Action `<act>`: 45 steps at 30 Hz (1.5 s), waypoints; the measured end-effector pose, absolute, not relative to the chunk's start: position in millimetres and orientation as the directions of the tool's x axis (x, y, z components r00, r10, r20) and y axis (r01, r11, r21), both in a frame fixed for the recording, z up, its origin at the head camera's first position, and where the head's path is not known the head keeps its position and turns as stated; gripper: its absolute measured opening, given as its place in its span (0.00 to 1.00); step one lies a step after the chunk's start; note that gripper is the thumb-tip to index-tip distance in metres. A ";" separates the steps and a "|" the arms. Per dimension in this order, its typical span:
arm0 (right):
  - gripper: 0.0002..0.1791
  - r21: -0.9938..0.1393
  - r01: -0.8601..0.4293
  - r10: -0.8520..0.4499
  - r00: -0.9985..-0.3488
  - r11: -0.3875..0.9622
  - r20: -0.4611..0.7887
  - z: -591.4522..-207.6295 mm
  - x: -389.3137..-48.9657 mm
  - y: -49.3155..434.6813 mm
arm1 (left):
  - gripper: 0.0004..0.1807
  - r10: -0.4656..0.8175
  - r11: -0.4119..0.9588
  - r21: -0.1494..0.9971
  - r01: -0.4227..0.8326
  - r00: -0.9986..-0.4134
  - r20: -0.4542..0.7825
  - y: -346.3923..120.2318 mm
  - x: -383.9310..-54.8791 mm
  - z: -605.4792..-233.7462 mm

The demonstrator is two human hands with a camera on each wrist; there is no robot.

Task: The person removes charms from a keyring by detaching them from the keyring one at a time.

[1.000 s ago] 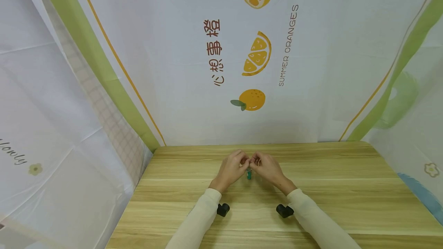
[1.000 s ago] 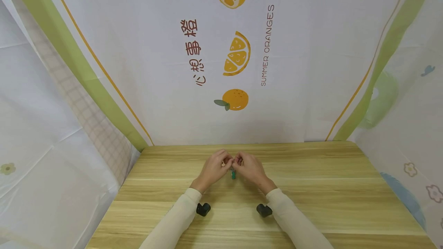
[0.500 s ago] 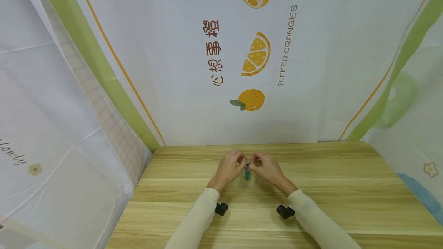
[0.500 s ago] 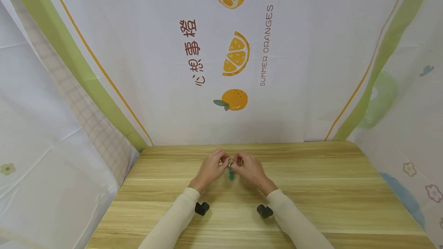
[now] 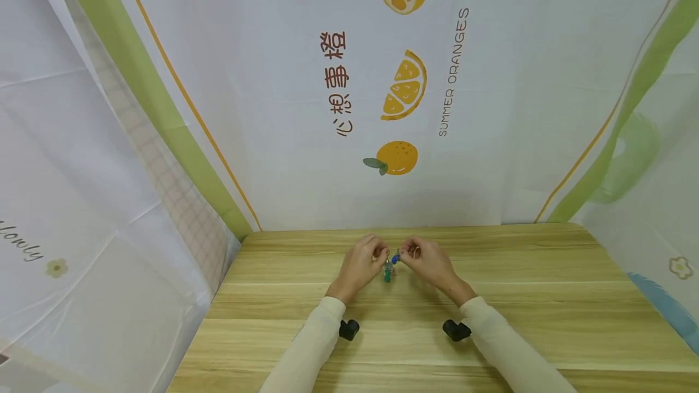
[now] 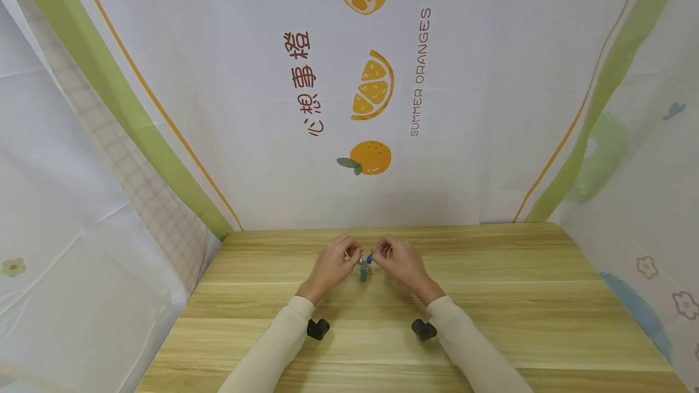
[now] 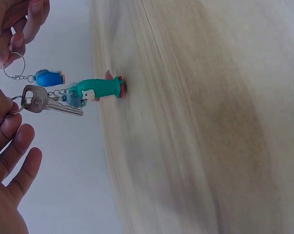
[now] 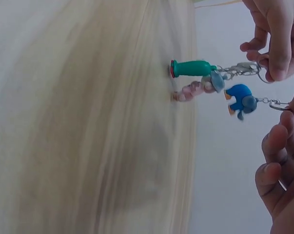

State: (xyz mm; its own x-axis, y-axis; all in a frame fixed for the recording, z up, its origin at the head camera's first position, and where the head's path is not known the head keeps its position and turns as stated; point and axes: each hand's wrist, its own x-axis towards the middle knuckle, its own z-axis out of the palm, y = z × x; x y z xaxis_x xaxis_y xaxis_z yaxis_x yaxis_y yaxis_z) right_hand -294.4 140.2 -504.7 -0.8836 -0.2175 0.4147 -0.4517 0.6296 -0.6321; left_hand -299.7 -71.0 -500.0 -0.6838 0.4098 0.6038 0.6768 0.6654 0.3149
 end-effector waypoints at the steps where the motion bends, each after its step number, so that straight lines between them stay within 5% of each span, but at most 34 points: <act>1: 0.03 -0.626 -0.457 -0.218 -0.880 0.631 0.423 -504.3 -294.8 141.2 | 0.03 0.410 0.665 0.315 0.677 -0.684 0.603 -71.2 -299.8 -500.0; 26: 0.03 -0.609 -0.435 -0.262 -0.897 0.663 0.356 -493.8 -306.7 174.0 | 0.03 0.408 0.682 0.326 0.655 -0.710 0.574 -72.5 -298.5 -496.4; 45: 0.04 -0.559 -0.451 -0.228 -0.876 0.695 0.424 -485.7 -312.9 202.0 | 0.04 0.416 0.675 0.331 0.659 -0.711 0.567 -75.1 -299.8 -498.3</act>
State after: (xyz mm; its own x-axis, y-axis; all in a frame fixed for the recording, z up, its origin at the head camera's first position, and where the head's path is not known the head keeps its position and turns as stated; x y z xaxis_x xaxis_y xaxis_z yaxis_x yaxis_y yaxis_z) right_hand -312.9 202.0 -485.7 -0.8765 -0.2276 0.4242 -0.4513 0.6953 -0.5594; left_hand -299.8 -75.1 -498.3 -0.7112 0.4158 0.5669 0.6589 0.6754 0.3312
